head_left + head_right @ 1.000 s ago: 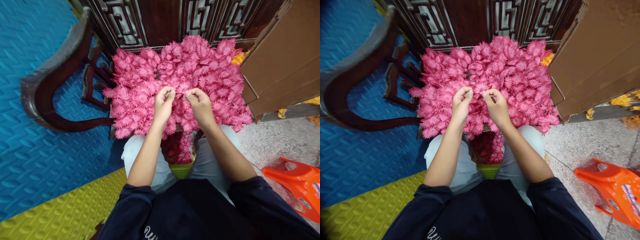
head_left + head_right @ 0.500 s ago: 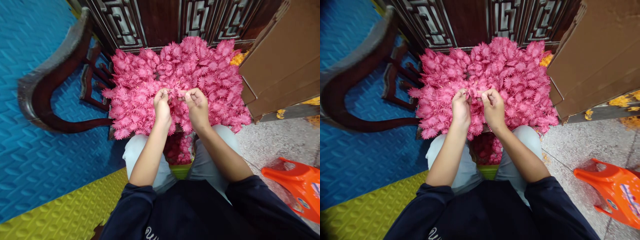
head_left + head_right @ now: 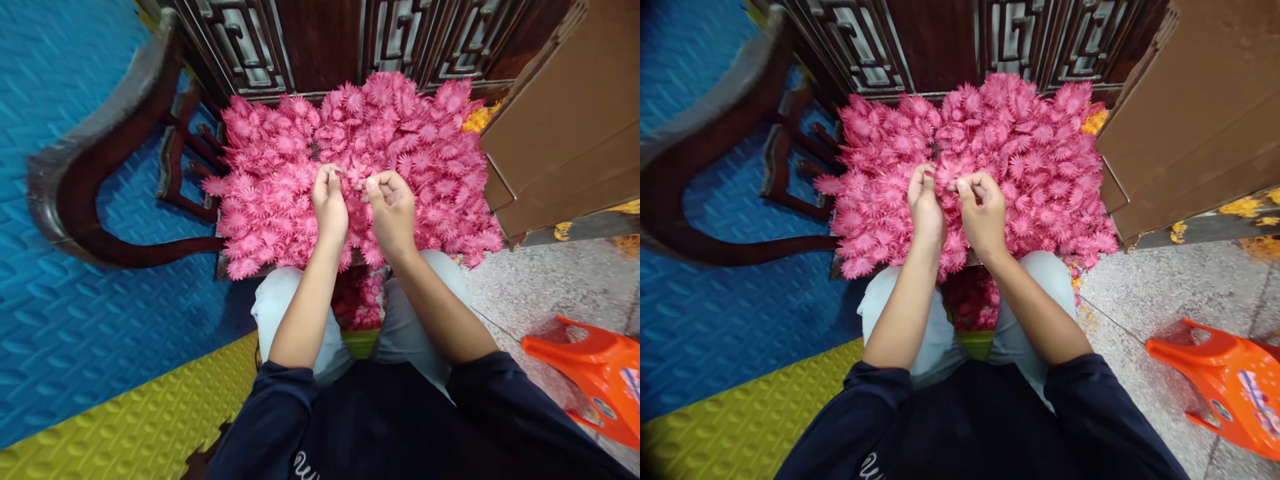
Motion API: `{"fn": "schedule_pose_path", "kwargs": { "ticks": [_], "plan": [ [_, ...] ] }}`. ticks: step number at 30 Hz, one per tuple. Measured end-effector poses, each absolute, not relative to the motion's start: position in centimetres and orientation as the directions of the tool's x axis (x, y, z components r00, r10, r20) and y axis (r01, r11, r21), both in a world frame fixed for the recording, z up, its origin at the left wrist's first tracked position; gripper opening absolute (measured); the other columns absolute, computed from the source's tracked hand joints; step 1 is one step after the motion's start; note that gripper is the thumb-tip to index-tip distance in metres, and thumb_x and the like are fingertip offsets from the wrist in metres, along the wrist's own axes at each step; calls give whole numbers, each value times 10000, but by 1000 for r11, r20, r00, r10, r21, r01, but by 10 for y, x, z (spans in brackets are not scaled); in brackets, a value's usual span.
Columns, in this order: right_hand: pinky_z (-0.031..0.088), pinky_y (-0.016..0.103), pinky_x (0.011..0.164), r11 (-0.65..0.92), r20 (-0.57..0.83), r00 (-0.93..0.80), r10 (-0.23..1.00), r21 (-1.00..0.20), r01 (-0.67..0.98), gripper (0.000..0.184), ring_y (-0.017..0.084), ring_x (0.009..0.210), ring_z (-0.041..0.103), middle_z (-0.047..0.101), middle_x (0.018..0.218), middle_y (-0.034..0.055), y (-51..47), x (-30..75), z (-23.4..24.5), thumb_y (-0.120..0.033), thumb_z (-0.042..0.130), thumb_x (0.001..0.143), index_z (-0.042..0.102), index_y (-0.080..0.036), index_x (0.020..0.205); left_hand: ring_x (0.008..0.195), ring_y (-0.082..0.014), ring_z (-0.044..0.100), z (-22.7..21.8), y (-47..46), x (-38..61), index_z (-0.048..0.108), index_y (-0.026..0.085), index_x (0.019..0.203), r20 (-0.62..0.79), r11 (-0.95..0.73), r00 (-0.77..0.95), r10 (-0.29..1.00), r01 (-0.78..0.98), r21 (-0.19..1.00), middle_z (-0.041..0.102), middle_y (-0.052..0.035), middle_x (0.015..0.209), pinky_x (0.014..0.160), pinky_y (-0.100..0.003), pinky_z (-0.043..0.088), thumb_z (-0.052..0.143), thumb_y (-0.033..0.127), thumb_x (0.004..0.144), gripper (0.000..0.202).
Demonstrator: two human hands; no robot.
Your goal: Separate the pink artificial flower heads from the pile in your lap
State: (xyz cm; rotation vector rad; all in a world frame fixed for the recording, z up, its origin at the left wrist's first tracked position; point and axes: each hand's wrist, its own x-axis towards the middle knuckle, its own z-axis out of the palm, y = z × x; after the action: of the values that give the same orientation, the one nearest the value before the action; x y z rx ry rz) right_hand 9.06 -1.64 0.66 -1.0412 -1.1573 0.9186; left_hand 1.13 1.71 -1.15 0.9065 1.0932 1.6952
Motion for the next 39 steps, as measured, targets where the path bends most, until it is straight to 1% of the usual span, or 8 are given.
{"fn": "schedule_pose_path", "kwargs": {
  "ticks": [3, 5, 16, 20, 24, 29, 33, 39],
  "plan": [
    [481, 256, 767, 261, 254, 139, 957, -965, -32, 214, 105, 749, 585, 558, 743, -14, -13, 99, 7, -394, 571, 862, 490, -218, 771, 760, -134, 537, -16, 18, 5, 543, 219, 774, 258, -304, -282, 924, -133, 943, 562, -5, 763, 755, -258, 438, 557, 580, 822, 365],
    [483, 257, 762, 245, 240, 145, 960, -969, -20, 236, 104, 744, 577, 561, 748, -12, -13, 103, 7, -415, 586, 848, 499, -213, 762, 785, -144, 551, -13, 14, 2, 567, 218, 790, 343, -362, -264, 902, -27, 932, 589, -18, 791, 781, -278, 446, 542, 624, 809, 407],
    [490, 302, 865, 247, 244, 151, 958, -969, -5, 288, 121, 816, 614, 616, 792, 2, -14, 121, 10, -483, 606, 820, 535, -210, 766, 893, -160, 583, -5, -2, 2, 527, 221, 987, 596, -519, -179, 783, 343, 783, 584, -47, 915, 852, -324, 463, 446, 487, 920, 287],
    [496, 307, 844, 250, 245, 152, 958, -968, -16, 319, 118, 772, 609, 617, 765, 1, -14, 125, 13, -512, 613, 806, 531, -209, 751, 920, -191, 569, -7, -3, -1, 560, 229, 896, 679, -573, -38, 733, 503, 647, 563, -45, 860, 881, -377, 441, 428, 344, 937, 180],
    [497, 302, 810, 244, 241, 143, 960, -970, -3, 336, 113, 742, 598, 616, 756, 0, -13, 128, 15, -525, 608, 806, 528, -205, 744, 914, -211, 562, -6, -6, -5, 618, 237, 885, 692, -554, 40, 721, 632, 542, 567, -53, 841, 884, -410, 409, 403, 226, 918, 217],
    [497, 289, 769, 244, 238, 164, 957, -970, -17, 363, 106, 714, 583, 613, 752, -4, -12, 128, 13, -553, 617, 786, 534, -202, 747, 911, -220, 559, -8, -6, -4, 656, 243, 934, 662, -501, 87, 744, 728, 467, 580, -51, 841, 888, -424, 380, 394, 182, 895, 271],
    [491, 281, 751, 249, 244, 164, 956, -968, -12, 359, 101, 689, 565, 588, 722, -11, -12, 129, 13, -549, 612, 794, 530, -203, 742, 967, -241, 552, -8, -5, -4, 660, 243, 941, 624, -489, 83, 777, 703, 516, 590, -57, 880, 904, -437, 369, 401, 197, 898, 266],
    [479, 281, 712, 200, 201, 155, 967, -979, 24, 368, 103, 643, 525, 550, 668, -22, -11, 131, 10, -550, 642, 766, 525, -209, 691, 1086, -300, 499, -4, -4, -8, 652, 250, 941, 546, -501, 115, 830, 584, 639, 586, -77, 1006, 972, -453, 353, 633, 329, 796, 167]
  ]
}}
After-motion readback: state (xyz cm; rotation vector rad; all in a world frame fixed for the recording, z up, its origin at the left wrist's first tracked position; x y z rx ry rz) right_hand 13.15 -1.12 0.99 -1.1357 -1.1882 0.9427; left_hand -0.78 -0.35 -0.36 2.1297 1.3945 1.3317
